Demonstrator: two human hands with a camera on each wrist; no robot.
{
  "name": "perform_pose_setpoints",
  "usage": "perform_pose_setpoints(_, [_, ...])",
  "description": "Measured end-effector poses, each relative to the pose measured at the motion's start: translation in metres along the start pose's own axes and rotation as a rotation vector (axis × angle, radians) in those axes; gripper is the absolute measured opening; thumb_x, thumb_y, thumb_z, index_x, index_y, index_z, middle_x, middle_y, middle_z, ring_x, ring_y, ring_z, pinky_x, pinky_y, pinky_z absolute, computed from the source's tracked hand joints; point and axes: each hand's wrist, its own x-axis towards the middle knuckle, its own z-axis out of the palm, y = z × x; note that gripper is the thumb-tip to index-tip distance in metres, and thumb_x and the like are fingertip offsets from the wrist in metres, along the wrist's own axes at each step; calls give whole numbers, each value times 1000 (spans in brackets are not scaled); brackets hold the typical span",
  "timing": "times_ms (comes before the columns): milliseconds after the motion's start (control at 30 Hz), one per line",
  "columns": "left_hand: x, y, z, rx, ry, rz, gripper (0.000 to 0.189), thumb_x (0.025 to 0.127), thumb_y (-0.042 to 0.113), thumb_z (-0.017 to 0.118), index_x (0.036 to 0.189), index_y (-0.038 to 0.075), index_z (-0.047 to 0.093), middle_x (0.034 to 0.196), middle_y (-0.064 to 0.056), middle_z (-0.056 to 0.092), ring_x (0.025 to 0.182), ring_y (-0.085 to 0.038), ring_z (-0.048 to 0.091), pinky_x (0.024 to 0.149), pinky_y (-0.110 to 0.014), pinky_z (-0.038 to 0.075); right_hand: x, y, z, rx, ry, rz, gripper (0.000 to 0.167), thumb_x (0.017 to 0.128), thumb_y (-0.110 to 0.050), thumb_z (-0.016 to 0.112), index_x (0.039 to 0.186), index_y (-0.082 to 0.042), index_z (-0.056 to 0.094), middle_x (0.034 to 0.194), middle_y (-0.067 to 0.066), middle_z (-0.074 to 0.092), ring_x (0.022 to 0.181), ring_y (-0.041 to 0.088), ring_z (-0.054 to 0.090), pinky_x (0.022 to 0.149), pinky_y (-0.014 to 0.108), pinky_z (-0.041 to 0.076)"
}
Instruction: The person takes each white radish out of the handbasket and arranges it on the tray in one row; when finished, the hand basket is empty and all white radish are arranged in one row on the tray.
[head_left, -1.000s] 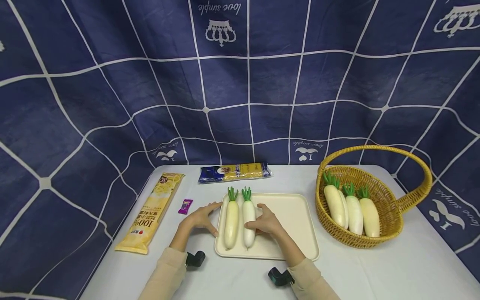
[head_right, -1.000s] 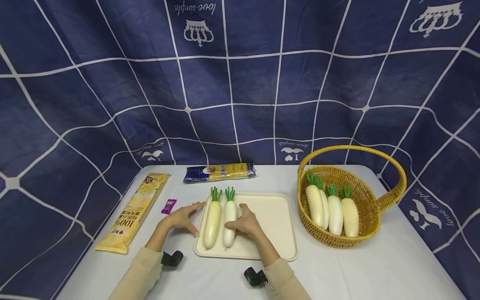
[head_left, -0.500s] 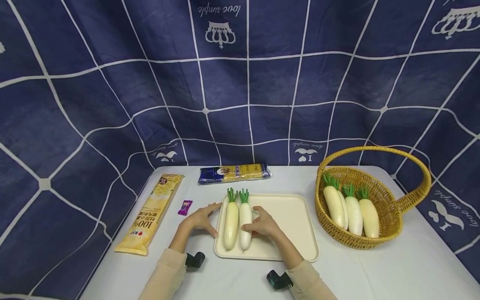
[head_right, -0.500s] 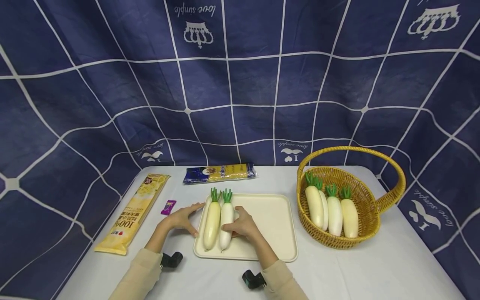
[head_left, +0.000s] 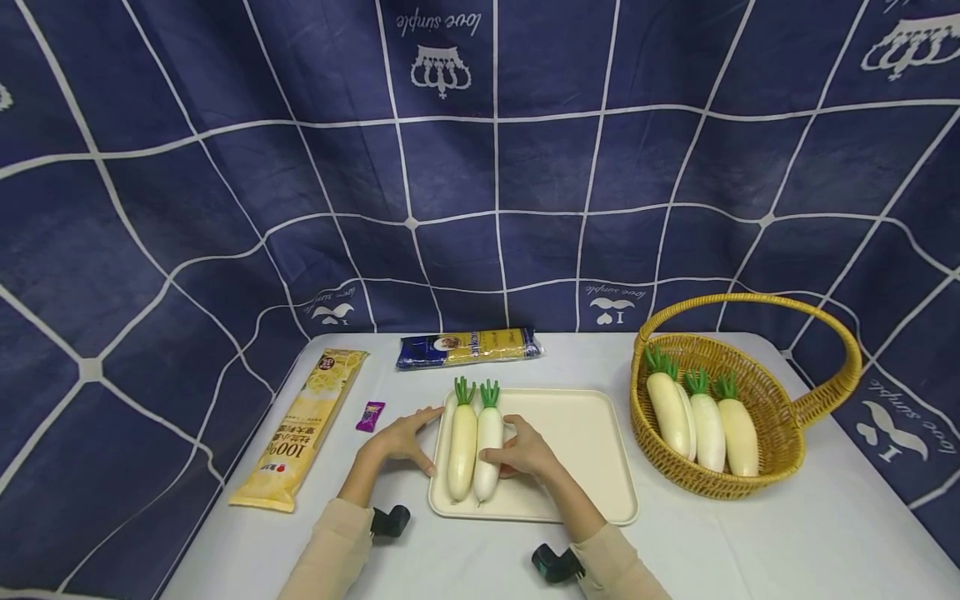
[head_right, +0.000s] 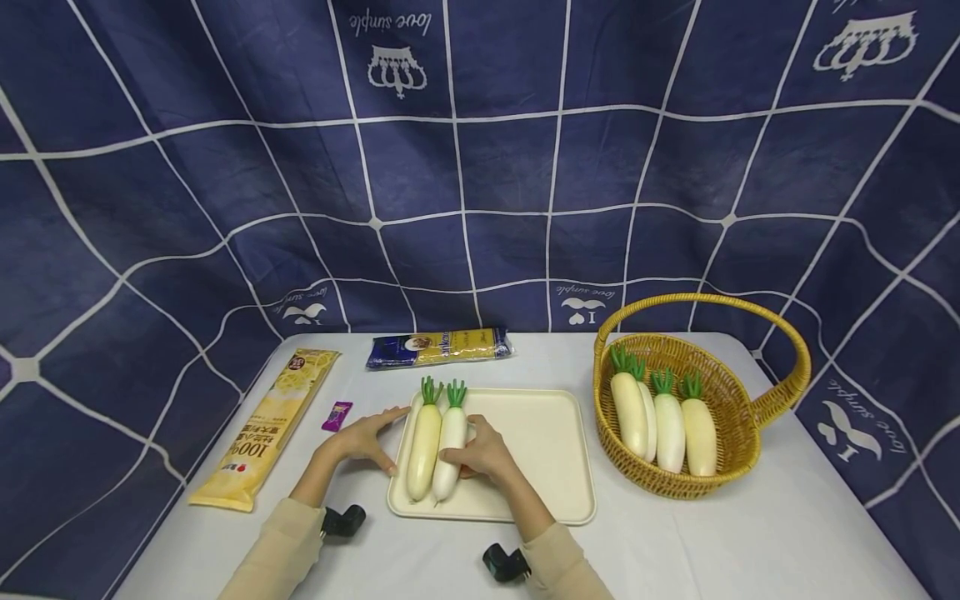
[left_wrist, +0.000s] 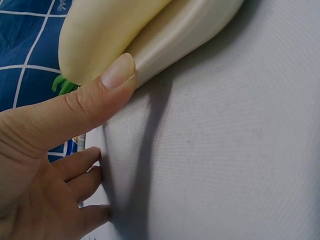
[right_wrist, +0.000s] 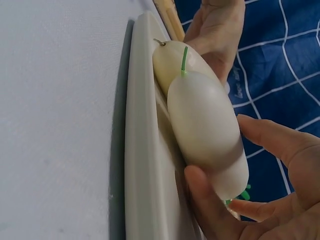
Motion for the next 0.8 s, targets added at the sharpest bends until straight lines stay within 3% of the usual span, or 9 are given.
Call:
perform_pose_setpoints(333, [2, -2, 2, -2, 8, -16, 106, 51, 12, 90, 144, 8, 38, 150, -23, 27, 138, -44, 20, 111, -60, 17, -3, 3, -9, -52, 20, 17, 85, 76, -23, 77, 141, 6, 30, 83, 13, 62, 56, 17, 62, 53, 32, 58])
perform_pose_setpoints(800, [3, -3, 2, 3, 9, -6, 107, 51, 13, 91, 144, 9, 38, 150, -23, 27, 138, -44, 21, 111, -61, 17, -1, 4, -3, 31, -25, 26, 78, 76, -11, 73, 139, 9, 31, 82, 16, 60, 53, 16, 60, 52, 30, 58])
